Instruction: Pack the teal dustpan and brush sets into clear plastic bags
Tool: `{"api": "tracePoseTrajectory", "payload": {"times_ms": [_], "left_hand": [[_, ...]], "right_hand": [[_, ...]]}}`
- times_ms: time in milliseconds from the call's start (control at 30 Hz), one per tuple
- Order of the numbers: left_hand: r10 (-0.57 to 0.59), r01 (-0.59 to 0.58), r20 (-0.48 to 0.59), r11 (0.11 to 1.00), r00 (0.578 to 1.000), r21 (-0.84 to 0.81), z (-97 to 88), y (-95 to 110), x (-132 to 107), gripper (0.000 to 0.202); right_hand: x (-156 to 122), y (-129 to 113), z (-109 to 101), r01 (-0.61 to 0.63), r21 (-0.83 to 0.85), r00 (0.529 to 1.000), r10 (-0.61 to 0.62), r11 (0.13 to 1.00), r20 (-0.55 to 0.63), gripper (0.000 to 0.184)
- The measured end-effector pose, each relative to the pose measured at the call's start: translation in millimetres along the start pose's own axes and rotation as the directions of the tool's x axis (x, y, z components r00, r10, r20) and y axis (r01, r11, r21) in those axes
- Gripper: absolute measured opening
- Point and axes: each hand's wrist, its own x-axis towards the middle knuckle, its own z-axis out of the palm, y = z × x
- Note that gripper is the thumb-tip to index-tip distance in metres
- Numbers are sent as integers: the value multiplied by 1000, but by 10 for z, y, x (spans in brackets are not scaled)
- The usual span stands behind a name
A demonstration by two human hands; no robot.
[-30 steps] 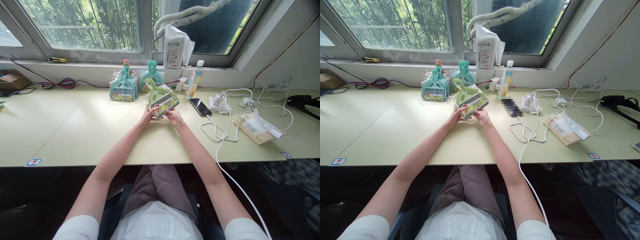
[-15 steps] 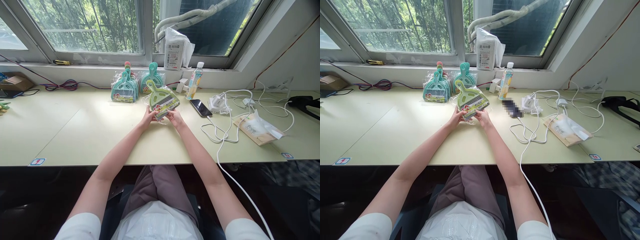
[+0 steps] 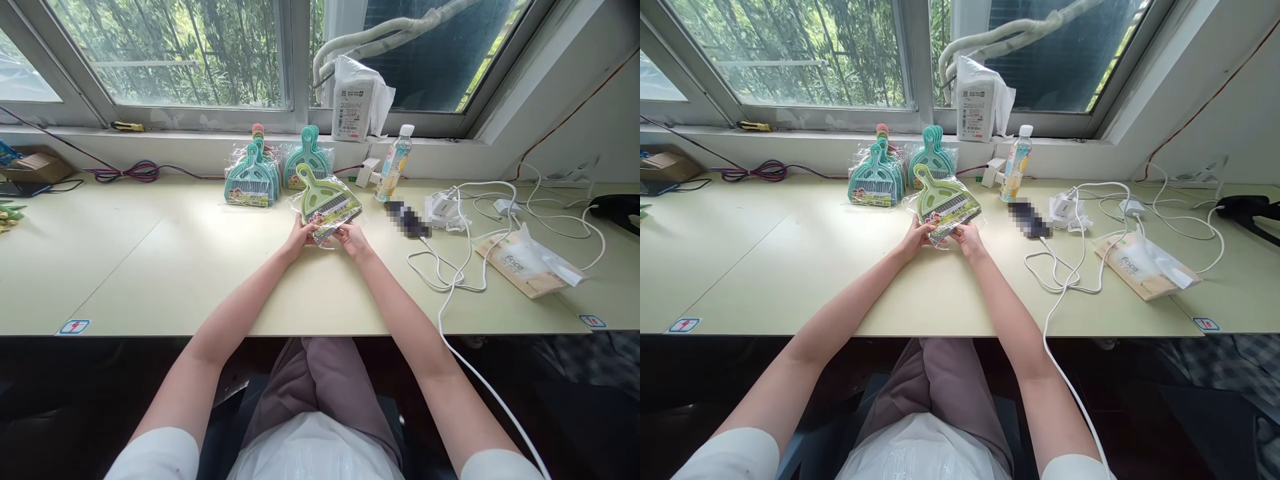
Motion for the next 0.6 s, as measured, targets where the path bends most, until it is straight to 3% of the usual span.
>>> {"api": "tracePoseTrajectory", "payload": {"times_ms": [600], "left_hand": [[-31, 29, -58, 999, 998, -38, 0, 36, 7, 70]], "right_hand": [[-24, -126, -4, -62, -133, 996, 70, 989, 55, 16]]}}
